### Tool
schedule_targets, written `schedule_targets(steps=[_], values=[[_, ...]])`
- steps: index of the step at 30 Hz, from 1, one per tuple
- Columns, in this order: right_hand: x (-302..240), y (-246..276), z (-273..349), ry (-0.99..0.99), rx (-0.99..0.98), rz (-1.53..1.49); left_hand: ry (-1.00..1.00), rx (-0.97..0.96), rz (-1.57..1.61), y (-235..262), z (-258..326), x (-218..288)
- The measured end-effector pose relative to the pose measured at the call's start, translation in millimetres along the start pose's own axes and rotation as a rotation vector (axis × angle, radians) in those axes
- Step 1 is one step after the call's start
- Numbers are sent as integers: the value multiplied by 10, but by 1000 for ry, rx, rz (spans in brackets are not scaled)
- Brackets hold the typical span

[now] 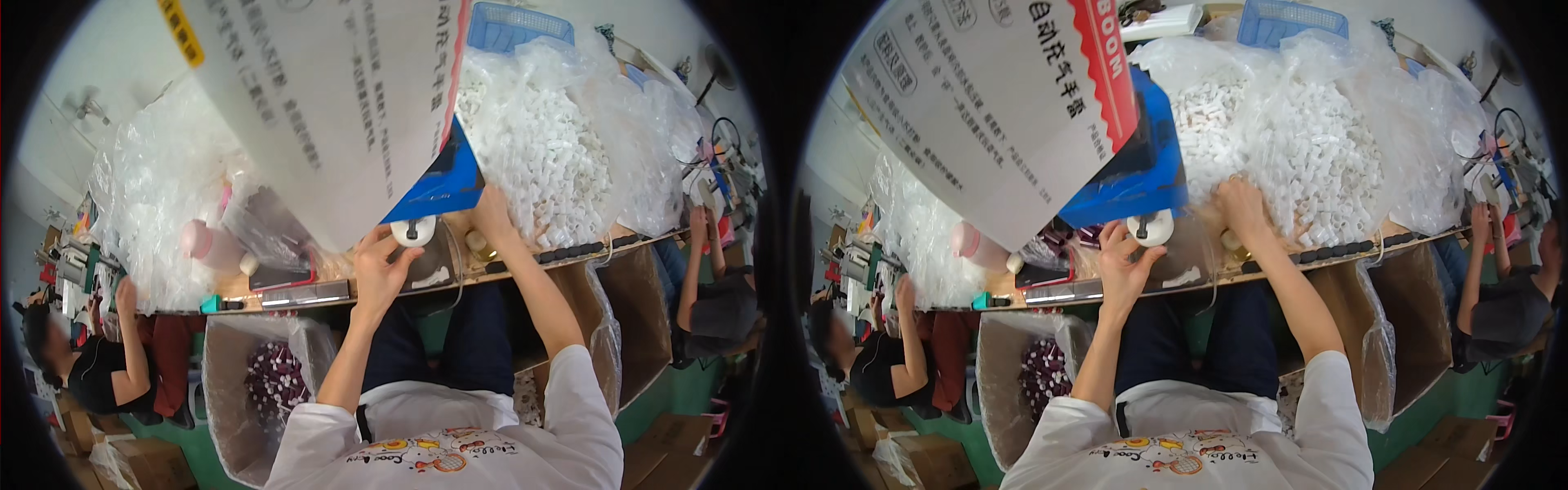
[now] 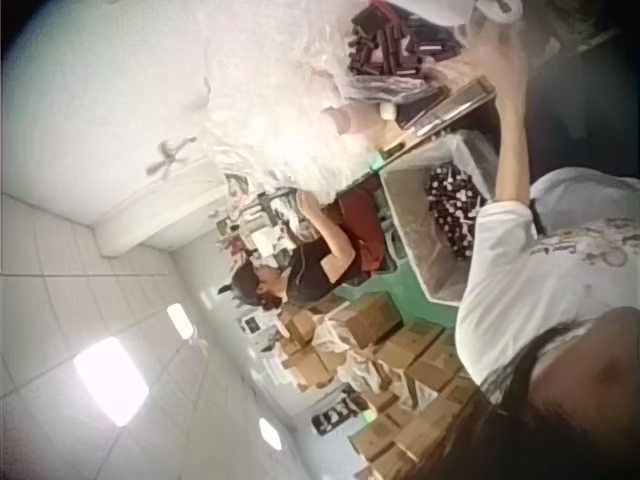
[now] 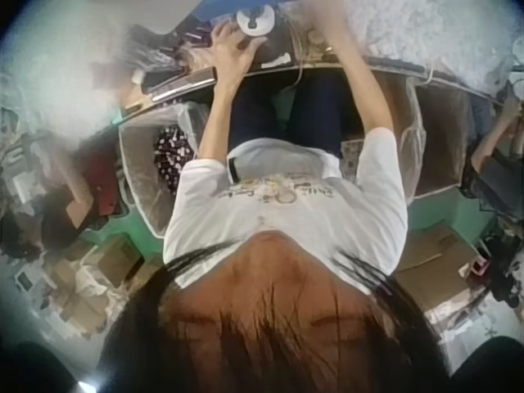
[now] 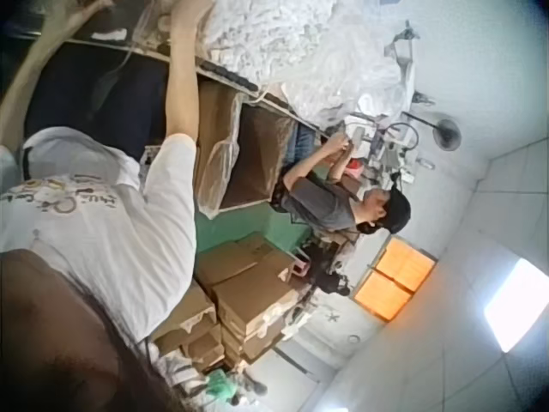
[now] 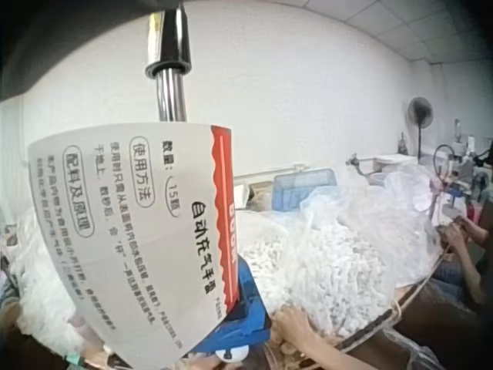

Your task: Assembling small white plastic components using a blue mechanical device at a factory workbench.

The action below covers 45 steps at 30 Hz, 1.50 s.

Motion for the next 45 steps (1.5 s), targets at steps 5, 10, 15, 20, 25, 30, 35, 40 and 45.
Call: schedule_targets(steps=[5,10,15,20,25,30,35,40,45], values=[[241,129,111,-83,-43,-148,445,-563,-382,689,486,-1],[-297,432,304,-99,-132,-914,499,-168,-854,1452,890,-536],[-1014,333,546,80,-115,-1009,120,-69,-382,702,149,-1074],[-1093,442,683,196,41,-786,26,-222,-601,464,-61,-1061],[-1071,443,668,111,48,-637,273,-13,77,480,-72,-934],[-327,353,772,-104,54,-847,167,-20,587,-2,-55,-598],[728,859,1148,-253,56,-49,93,-167,226,-270,-31,-437],[927,790,1168,-77,-119,5,-138,-61,39,-252,10,-253],[769,902,1059,-93,91,-133,-92,153,-100,-333,176,-210]])
Point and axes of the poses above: each hand's wrist, its own z-axis away from the middle knuckle, its own y-axis out of the back of the hand, x = y × z, the point moved 5 cm from there along -z, towards the middle knuckle, and after that the axes turned 9 degrees about -x, right-handed, at the moved point
